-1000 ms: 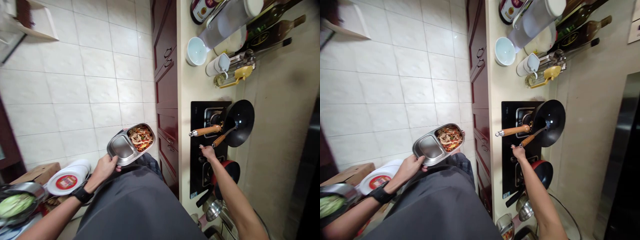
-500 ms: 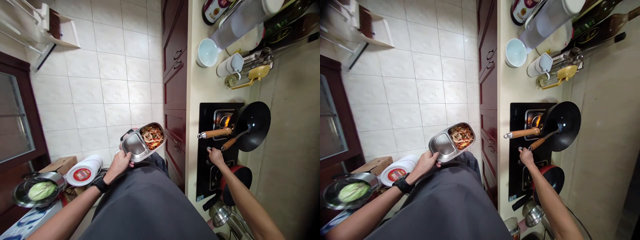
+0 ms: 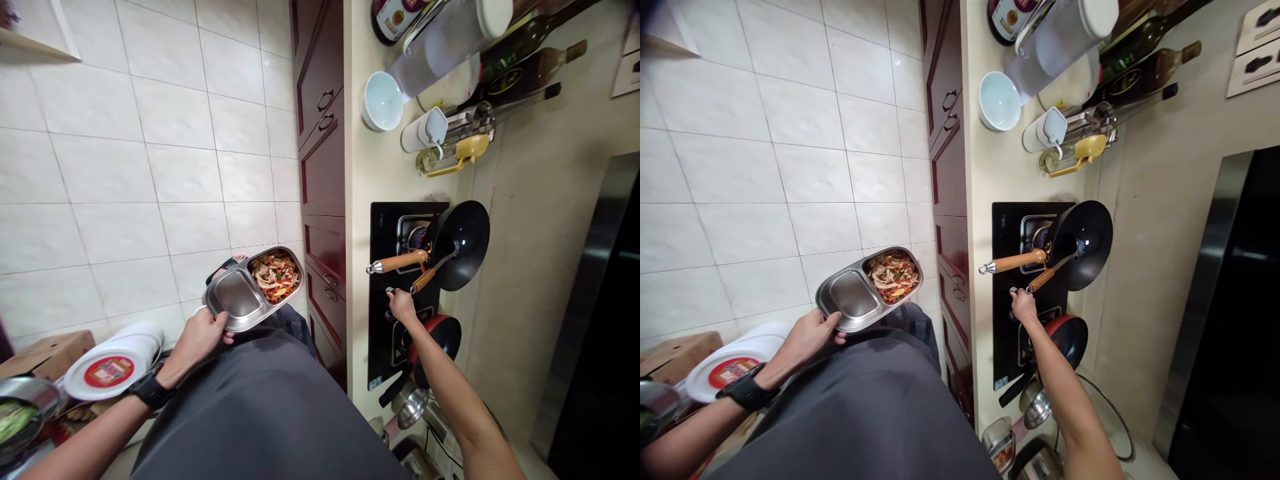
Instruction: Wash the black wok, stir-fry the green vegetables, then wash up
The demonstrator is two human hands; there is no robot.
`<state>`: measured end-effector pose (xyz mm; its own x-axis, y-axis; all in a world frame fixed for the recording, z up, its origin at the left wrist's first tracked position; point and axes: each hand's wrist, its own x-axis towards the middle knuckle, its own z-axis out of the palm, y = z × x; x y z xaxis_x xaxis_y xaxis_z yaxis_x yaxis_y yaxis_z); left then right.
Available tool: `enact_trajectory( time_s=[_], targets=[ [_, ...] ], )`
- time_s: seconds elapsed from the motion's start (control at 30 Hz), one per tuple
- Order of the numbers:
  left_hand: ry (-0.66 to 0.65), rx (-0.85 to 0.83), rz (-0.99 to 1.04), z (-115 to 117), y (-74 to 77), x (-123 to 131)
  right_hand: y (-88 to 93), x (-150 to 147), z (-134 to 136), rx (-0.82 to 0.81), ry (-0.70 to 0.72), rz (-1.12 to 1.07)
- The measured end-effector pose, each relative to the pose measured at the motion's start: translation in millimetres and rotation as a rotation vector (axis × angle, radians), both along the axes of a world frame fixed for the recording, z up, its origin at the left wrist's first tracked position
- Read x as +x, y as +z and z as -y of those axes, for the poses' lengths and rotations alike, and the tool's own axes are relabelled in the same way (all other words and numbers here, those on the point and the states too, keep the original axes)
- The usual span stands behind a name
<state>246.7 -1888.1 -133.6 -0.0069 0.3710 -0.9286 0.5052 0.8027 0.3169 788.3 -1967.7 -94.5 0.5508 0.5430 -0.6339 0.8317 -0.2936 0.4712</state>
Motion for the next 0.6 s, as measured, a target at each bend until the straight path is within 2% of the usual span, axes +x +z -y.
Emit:
enact_trajectory(
  time_s=[0.2, 0.43, 0.6],
  targets=[
    [-0.023, -0.076, 0.007, -14.2, 11.6, 5.9, 1.6, 0.7, 1.6, 0.012, 0.007, -0.006],
    [-0.012, -0.072, 0.004, -12.8, 10.4, 1.9, 2.2, 2.9, 4.0, 0.019, 0.023, -0.020],
    [-0.004, -0.065, -0.012, -15.8, 19.8, 0.0, 5.0, -0.2, 5.4, 0.049, 0.023, -0.037]
  ],
)
